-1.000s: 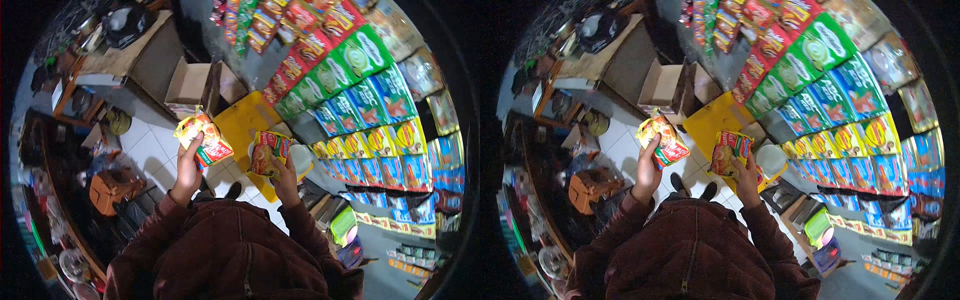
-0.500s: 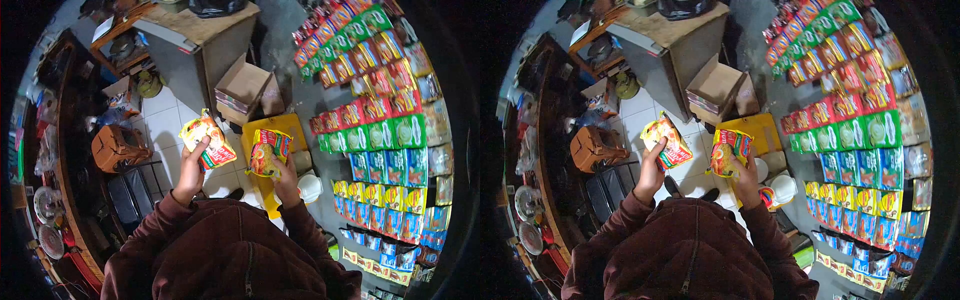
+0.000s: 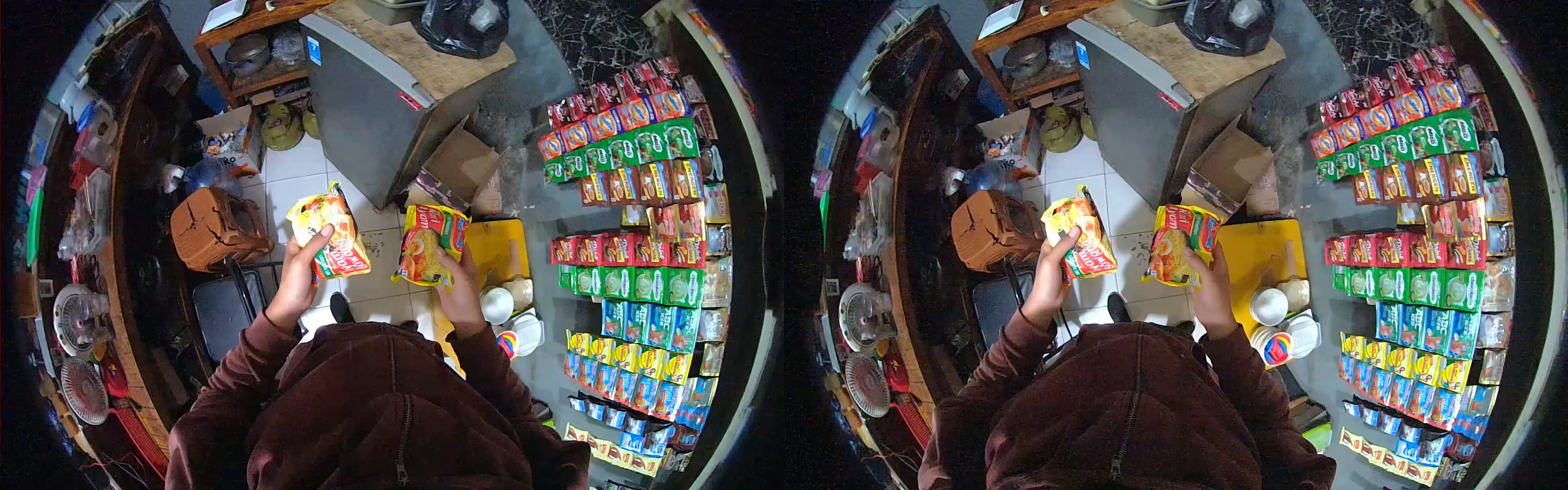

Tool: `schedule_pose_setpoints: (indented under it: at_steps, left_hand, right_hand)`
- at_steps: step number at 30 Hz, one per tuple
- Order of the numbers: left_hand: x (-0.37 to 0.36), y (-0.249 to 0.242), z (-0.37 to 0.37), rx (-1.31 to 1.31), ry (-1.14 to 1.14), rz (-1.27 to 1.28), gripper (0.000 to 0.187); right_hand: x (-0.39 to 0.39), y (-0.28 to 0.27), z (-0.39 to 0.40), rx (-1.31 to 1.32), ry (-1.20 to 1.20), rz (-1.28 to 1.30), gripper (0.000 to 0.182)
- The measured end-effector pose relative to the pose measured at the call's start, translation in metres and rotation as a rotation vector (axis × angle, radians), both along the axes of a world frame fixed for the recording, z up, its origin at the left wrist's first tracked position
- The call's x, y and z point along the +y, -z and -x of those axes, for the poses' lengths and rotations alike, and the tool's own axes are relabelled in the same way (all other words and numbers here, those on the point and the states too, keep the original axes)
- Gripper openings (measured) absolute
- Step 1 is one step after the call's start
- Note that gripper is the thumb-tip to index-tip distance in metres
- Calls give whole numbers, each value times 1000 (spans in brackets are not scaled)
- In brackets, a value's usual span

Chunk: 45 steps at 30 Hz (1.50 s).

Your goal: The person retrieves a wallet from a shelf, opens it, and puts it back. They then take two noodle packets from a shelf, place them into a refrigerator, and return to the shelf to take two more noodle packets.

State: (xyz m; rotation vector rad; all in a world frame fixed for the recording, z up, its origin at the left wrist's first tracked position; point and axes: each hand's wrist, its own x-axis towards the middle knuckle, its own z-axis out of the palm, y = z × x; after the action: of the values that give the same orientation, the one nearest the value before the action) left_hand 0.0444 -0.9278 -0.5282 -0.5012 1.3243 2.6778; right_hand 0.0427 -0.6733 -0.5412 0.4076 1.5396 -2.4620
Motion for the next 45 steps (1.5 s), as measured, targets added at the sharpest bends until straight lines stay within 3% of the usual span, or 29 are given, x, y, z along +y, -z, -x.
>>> schedule_pose_setpoints:
  at_steps: [6,9,11,15,16,18,20,24,30,37,45]
  left_hand:
    - [-16,6,16,-40,26,37,39]
    - [-10,11,29,-37,22,50,38]
    - [-3,13,38,-47,-26,17,33]
    - [9,9,59,-60,-35,51,33]
    - [13,5,65,-49,-57,55,33]
    - [21,-1,77,-32,-92,72,32]
    - [32,-7,89,-40,-159,90,32]
    - [48,-15,105,-4,-195,168,33]
    - [36,-14,112,-23,-292,147,34]
    - [-21,-1,120,-42,-379,96,36]
    - [-137,-6,146,-4,-354,128,37]
  right_hand:
    - [-13,29,12,3,-20,57,45]
    - [-1,40,19,194,-68,48,49]
    - [11,24,26,575,-248,-950,54]
    - [31,62,59,561,-229,-790,51]
    - [28,63,71,344,-153,-407,48]
    - [34,60,94,127,-94,-15,45]
    - [37,25,117,-211,-94,649,61]
    - [42,21,155,-11,-367,481,59]
    - [20,6,197,-6,-558,343,62]
    - [-47,5,235,58,-611,170,57]
    - [-151,5,272,14,-439,182,43]
